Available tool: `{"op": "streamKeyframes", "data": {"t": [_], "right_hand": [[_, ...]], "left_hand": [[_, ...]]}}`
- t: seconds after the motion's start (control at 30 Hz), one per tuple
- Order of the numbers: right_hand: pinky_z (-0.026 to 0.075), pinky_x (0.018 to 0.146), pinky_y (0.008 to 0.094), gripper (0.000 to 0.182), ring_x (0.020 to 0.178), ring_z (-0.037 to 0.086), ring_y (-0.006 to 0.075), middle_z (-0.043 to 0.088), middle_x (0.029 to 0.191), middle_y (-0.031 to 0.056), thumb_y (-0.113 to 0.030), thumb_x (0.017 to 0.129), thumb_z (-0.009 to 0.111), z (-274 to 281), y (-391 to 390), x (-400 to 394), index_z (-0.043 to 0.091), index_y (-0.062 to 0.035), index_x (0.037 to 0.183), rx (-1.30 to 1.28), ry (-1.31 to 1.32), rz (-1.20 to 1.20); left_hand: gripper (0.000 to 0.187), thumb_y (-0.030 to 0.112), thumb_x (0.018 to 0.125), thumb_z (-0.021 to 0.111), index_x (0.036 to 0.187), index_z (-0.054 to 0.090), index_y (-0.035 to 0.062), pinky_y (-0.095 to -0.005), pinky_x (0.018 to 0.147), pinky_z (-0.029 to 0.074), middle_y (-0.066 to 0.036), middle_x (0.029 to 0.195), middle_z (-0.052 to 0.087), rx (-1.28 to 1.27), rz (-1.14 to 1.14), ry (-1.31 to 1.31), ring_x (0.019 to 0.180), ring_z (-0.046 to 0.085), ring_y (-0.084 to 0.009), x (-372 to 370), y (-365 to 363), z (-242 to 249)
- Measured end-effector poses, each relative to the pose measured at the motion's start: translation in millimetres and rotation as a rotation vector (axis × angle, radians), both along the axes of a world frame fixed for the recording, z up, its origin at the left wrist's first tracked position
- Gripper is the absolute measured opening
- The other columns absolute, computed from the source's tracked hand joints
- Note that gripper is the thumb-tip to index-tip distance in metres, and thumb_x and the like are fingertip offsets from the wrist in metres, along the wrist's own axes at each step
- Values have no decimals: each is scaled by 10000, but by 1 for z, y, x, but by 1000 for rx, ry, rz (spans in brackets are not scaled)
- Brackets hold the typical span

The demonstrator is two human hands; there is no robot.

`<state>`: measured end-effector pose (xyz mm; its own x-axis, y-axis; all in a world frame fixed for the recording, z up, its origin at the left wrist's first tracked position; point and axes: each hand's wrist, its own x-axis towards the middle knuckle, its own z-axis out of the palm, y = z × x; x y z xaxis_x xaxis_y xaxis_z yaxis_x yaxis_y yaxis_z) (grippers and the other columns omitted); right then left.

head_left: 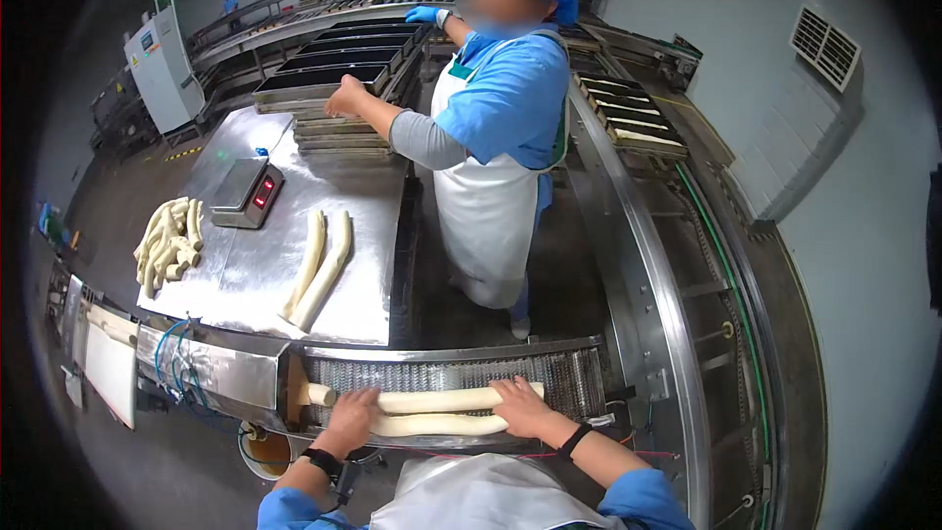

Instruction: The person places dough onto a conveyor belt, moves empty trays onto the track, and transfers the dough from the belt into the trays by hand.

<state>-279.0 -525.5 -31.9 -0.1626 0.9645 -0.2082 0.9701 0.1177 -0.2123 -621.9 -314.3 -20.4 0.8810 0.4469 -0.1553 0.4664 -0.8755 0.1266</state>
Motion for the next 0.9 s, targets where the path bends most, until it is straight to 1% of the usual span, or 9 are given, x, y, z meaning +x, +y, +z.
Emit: {"op": "streamKeyframes", "data": {"t": [0.1, 0.2, 0.33, 0.53, 0.57, 0.67, 0.7, 0.8, 0.9], "right_hand": [[255, 1169, 643, 314, 1437, 351, 372, 428, 1523, 178, -241, 709, 820, -4, -17, 7, 769, -160, 1008, -22, 1, -82], [237, 1156, 684, 291, 1436, 350, 379, 438, 1513, 180, -247, 727, 798, 7, -35, 21, 769, -183, 1010, -53, -1, -190], [224, 1146, 713, 285, 1440, 348, 399, 459, 1489, 193, -243, 757, 740, -7, -76, 51, 768, -185, 1035, -29, -27, -310], [236, 1180, 666, 282, 1403, 395, 403, 478, 1473, 197, -191, 714, 772, -4, -92, 70, 773, -111, 985, -6, -159, -225], [319, 1141, 622, 283, 1342, 459, 388, 551, 1382, 185, -168, 668, 798, -8, -94, 70, 774, -84, 937, 71, -171, -213], [413, 1044, 569, 296, 1281, 507, 358, 603, 1284, 162, -166, 633, 811, 3, -91, 70, 781, -106, 921, -43, -186, -306], [472, 936, 512, 301, 1164, 588, 336, 659, 1153, 145, -225, 630, 805, 2, -94, 71, 789, -150, 921, 78, -315, -282], [505, 894, 498, 304, 1083, 637, 342, 687, 1069, 159, -301, 649, 779, 5, -104, 81, 791, -180, 927, -181, -125, -354], [528, 853, 493, 334, 1017, 654, 371, 687, 1007, 187, -333, 659, 747, -7, -135, 77, 784, -178, 952, -153, -4, -427]], "left_hand": [[275, 170, 841, 624, 1079, 761, 156, -564, 1194, 262, -190, 1502, 459, 136, -166, 146, 1438, 388, -347, 21, -15, -2], [275, 197, 844, 630, 1079, 766, 151, -603, 1180, 259, -207, 1498, 454, 66, -250, 137, 1437, 379, -366, 50, -27, 9], [295, 217, 811, 655, 1065, 765, 117, -558, 1165, 317, -225, 1407, 496, -20, -341, -63, 1321, 466, -388, 89, -46, -3], [382, 308, 758, 705, 1112, 765, 175, -486, 1027, 421, -204, 1289, 547, -15, -358, -8, 1199, 517, -364, 128, -78, 23], [377, 303, 752, 711, 1108, 761, 185, -491, 1001, 438, -201, 1244, 551, -21, -342, 0, 1173, 529, -374, 131, -79, 23], [375, 308, 748, 723, 1110, 752, 214, -494, 948, 472, -184, 1154, 563, -27, -314, 75, 1121, 558, -380, 134, -83, 19], [380, 325, 755, 722, 1120, 753, 223, -488, 948, 472, -173, 1154, 566, -20, -316, 125, 1120, 565, -367, 139, -84, 19], [400, 380, 761, 723, 1130, 754, 229, -483, 916, 487, -172, 1145, 582, -21, -342, 213, 1078, 603, -349, 149, -89, 20], [469, 468, 742, 741, 1157, 740, 248, -470, 855, 498, -194, 1037, 603, -38, -374, 189, 956, 641, -361, 152, -92, 17]]}}
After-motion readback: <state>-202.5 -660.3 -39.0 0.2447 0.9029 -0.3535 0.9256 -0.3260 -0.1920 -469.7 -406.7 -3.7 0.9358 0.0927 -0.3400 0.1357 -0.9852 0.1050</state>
